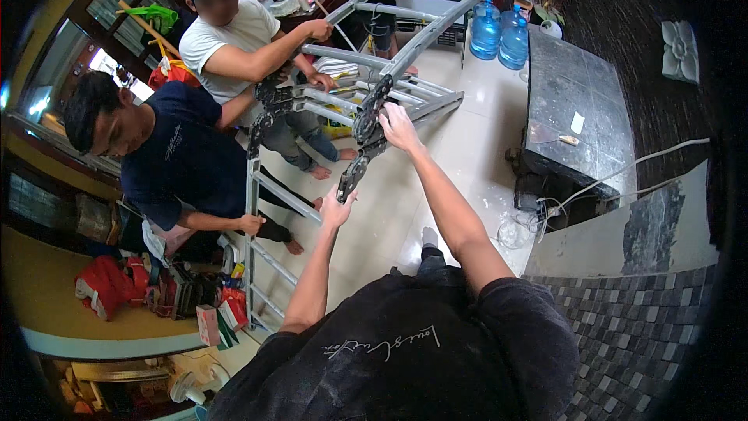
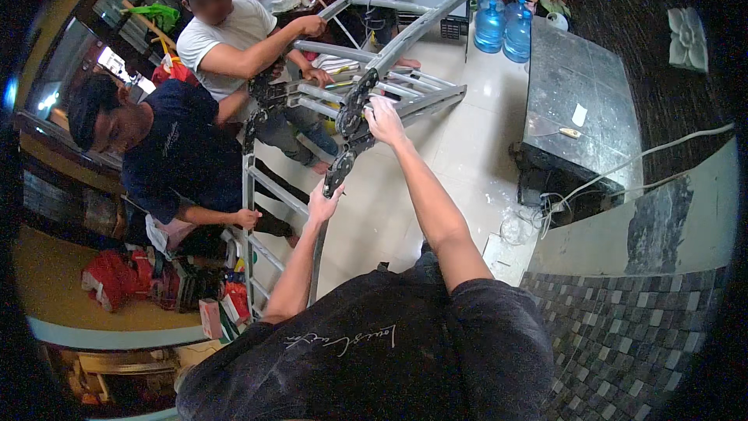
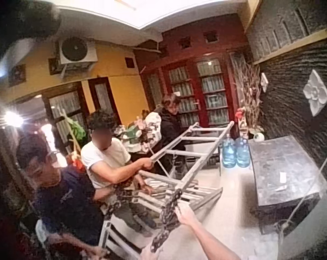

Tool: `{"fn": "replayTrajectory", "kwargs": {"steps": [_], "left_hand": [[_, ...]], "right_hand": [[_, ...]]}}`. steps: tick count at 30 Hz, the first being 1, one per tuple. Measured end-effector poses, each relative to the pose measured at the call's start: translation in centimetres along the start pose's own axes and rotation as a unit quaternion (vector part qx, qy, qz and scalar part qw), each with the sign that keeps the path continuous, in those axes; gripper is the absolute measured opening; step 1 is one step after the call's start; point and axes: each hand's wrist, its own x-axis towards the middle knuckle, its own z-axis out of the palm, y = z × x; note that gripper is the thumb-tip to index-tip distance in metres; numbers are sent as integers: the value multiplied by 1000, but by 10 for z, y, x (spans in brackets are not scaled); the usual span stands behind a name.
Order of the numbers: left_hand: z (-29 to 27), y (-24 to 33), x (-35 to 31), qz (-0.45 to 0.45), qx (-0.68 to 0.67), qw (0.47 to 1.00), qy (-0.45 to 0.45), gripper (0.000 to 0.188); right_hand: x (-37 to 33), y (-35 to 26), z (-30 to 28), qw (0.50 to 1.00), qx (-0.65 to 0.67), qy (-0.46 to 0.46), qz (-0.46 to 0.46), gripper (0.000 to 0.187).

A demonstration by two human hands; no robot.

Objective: A group of people works together to unfold and extend a multi-position ladder by releasing the locking hinges and pulling the segments apart until it is fully lengthened.

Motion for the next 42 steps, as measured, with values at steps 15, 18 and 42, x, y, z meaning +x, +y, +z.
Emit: {"fn": "replayTrajectory", "kwargs": {"steps": [15, 18, 42], "left_hand": [[3, 0, -1, 0, -9, 1000, -2, 38], [3, 1, -1, 7, 3, 1000, 5, 38], [4, 0, -1, 5, 31, 999, 12, 40]], "right_hand": [[-48, -25, 16, 992, -14, 14, 123, 67], [-52, -33, 18, 993, -28, 27, 115, 61], [-52, -42, 0, 933, 170, 13, 316, 22]]}}
